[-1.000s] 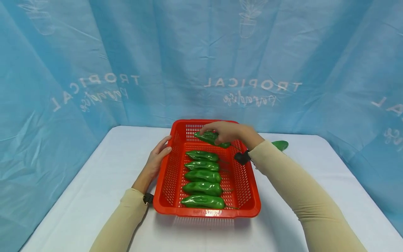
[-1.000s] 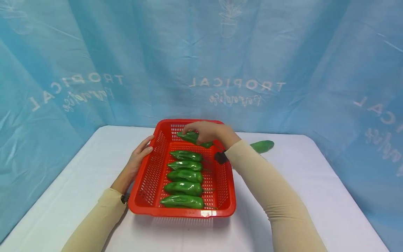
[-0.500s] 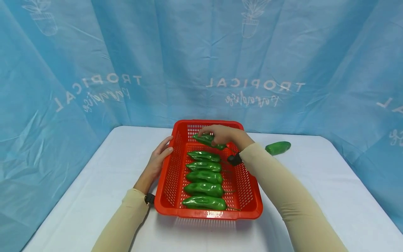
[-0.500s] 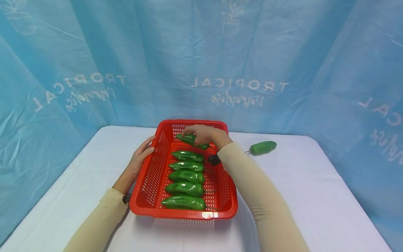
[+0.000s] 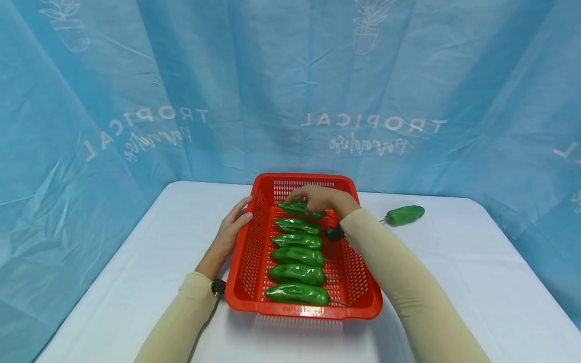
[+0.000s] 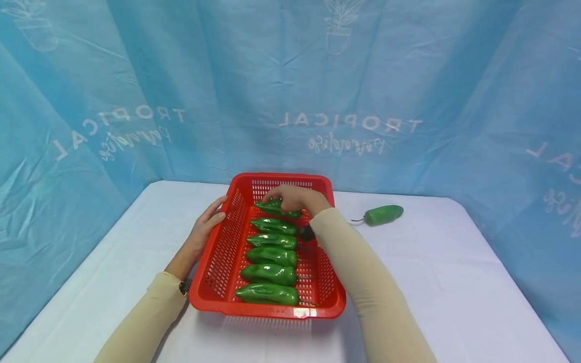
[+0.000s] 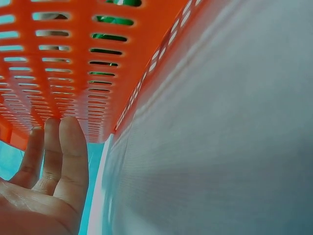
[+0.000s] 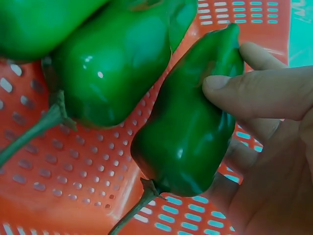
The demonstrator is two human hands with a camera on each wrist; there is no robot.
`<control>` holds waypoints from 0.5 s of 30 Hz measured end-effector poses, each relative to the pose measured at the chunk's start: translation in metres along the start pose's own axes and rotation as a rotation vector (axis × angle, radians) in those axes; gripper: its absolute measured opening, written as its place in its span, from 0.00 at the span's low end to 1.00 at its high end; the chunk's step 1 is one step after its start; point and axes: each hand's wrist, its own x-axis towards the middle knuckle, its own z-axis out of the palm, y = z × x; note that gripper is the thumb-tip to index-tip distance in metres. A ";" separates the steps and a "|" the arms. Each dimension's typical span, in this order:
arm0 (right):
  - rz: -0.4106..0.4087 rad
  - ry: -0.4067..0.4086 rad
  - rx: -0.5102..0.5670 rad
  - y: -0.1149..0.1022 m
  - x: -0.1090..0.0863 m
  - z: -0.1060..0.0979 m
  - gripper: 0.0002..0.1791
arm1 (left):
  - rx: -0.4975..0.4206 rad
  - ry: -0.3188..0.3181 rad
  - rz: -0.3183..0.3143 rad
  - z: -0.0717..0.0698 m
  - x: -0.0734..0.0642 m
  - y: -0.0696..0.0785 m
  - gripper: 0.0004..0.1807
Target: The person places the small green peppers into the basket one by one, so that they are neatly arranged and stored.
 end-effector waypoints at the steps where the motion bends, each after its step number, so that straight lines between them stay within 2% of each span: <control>1: 0.005 -0.001 0.004 0.001 0.001 0.001 0.34 | -0.001 0.002 -0.001 0.000 0.000 0.000 0.30; 7: 0.012 -0.029 -0.025 0.001 0.009 0.004 0.34 | 0.001 0.010 -0.011 0.000 0.000 -0.001 0.30; 11: 0.036 -0.043 -0.006 -0.001 0.013 0.007 0.34 | 0.005 0.006 -0.010 0.000 0.000 -0.001 0.30; 15: 0.026 -0.049 -0.010 -0.001 0.016 0.009 0.33 | -0.003 0.009 -0.007 0.001 0.000 0.000 0.30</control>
